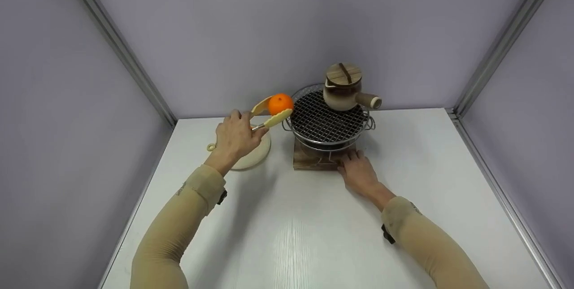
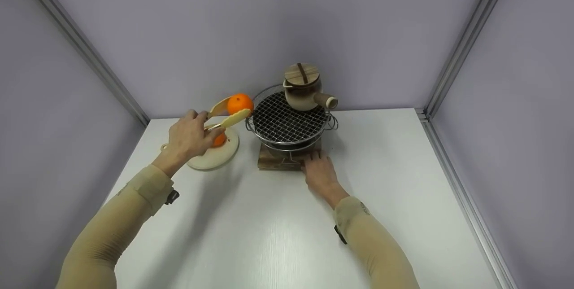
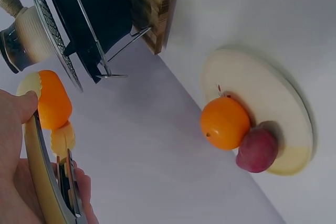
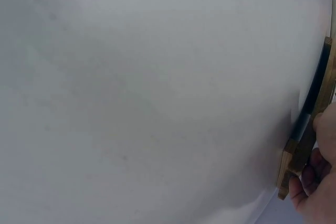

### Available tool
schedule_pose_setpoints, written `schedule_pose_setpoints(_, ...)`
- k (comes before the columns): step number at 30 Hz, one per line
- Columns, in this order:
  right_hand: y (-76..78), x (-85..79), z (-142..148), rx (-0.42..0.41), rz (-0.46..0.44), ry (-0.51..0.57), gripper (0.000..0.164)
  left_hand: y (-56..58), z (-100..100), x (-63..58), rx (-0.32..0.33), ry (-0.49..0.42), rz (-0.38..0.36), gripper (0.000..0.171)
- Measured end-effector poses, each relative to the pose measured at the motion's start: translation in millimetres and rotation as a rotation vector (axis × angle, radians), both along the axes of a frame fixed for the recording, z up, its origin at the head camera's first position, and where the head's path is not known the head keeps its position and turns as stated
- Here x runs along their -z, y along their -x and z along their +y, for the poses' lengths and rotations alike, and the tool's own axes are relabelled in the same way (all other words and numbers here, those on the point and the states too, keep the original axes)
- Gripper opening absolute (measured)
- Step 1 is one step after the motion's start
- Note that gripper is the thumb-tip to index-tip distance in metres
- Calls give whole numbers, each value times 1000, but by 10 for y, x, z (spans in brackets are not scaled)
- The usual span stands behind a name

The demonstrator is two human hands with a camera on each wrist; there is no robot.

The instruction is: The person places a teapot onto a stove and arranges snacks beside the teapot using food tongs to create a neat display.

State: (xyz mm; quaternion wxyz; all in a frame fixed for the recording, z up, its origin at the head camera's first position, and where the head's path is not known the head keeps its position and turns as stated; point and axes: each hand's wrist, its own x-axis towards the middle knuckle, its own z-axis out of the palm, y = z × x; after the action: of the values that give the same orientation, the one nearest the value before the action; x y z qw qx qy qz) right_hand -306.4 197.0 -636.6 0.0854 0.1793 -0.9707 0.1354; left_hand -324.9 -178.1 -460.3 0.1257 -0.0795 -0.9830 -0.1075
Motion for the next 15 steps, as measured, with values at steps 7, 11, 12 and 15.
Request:
schedule_pose_setpoints(7, 11, 2, 9, 17, -28, 0, 43, 120, 114, -27, 12, 17, -5, 75)
schedule_pose_setpoints(11, 4, -8, 5, 16, -36, 6, 45, 178, 192, -40, 18, 19, -8, 76)
schedule_pose_setpoints(12, 3, -11, 3, 15, -38, 8, 45, 191, 210, -40, 20, 16, -8, 76)
schedule_pose_setpoints(15, 1, -16, -5, 12, -35, 10, 44, 223, 257, -38, 27, 9, -8, 75)
